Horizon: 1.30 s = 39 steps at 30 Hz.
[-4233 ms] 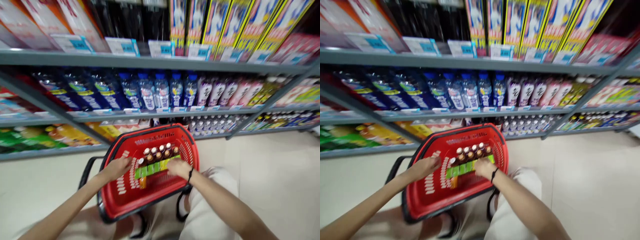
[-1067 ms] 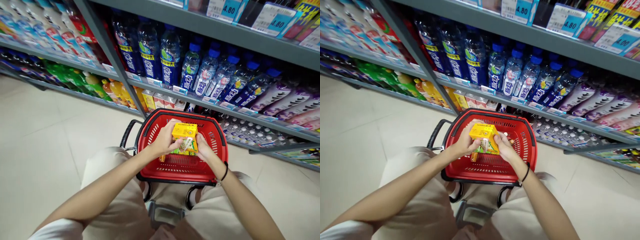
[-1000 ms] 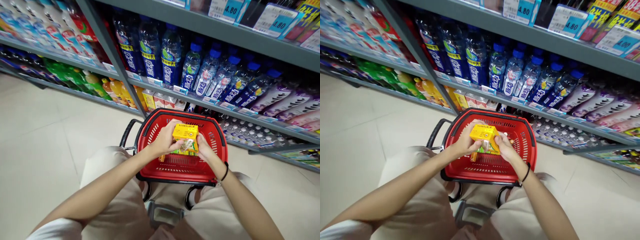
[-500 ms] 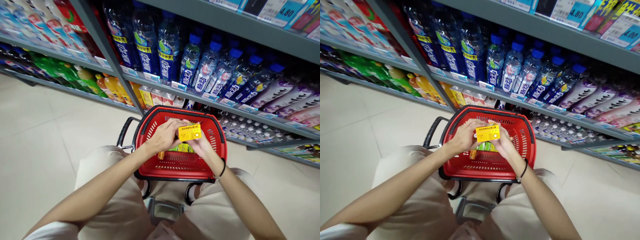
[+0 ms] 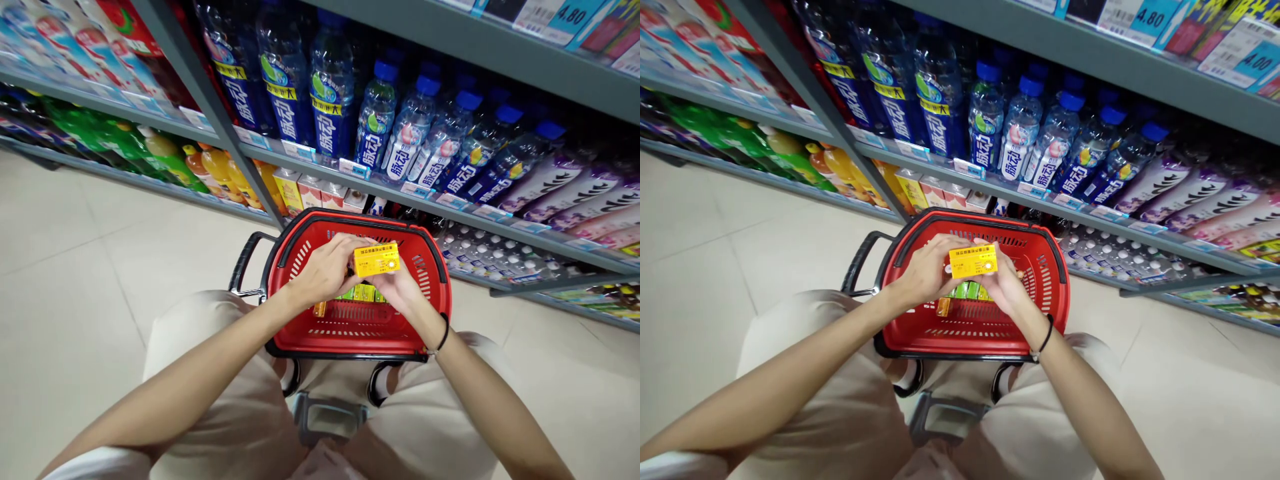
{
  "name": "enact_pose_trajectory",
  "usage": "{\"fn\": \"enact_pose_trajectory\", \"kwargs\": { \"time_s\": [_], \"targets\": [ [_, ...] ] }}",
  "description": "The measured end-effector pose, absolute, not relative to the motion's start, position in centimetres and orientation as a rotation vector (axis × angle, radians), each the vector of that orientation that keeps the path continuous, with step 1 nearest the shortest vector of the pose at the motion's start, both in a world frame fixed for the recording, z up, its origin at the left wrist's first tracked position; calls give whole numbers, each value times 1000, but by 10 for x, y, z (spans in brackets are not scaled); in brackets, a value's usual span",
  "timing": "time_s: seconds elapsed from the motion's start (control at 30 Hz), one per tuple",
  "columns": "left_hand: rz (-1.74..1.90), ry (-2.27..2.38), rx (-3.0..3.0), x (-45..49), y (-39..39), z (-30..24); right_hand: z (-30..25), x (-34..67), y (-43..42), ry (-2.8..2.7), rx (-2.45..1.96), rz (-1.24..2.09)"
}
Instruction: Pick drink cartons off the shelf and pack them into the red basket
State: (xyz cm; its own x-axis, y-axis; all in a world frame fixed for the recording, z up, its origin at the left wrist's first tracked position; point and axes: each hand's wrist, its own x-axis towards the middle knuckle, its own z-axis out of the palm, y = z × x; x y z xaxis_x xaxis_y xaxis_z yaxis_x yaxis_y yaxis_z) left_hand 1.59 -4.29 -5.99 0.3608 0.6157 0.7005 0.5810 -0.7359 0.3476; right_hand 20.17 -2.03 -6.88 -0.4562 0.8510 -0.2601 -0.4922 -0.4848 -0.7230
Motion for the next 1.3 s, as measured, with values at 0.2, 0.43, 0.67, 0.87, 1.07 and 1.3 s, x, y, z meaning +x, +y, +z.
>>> {"fn": "enact_pose_trajectory", "kwargs": {
  "time_s": [0.2, 0.43, 0.67, 0.87, 1.07, 1.3],
  "targets": [
    [1358, 1142, 2546, 17, -44, -58, -69, 200, -20, -671, -830, 2014],
    [1304, 1136, 2527, 17, -43, -63, -60, 194, -23, -639, -877, 2008],
    [1178, 1173, 2589, 19, -42, -67, -47, 188, -21, -595, -895, 2029],
    [1146, 1241, 2590, 18, -41, -62, -60, 195, -18, -578, -826, 2044],
    [1099, 1324, 2518, 16, -40, -65, -61, 199, -16, -573, -848, 2032],
    [1212, 1321, 2419, 17, -43, -72, -61, 198, -14, -536, -874, 1969]
  ]
}}
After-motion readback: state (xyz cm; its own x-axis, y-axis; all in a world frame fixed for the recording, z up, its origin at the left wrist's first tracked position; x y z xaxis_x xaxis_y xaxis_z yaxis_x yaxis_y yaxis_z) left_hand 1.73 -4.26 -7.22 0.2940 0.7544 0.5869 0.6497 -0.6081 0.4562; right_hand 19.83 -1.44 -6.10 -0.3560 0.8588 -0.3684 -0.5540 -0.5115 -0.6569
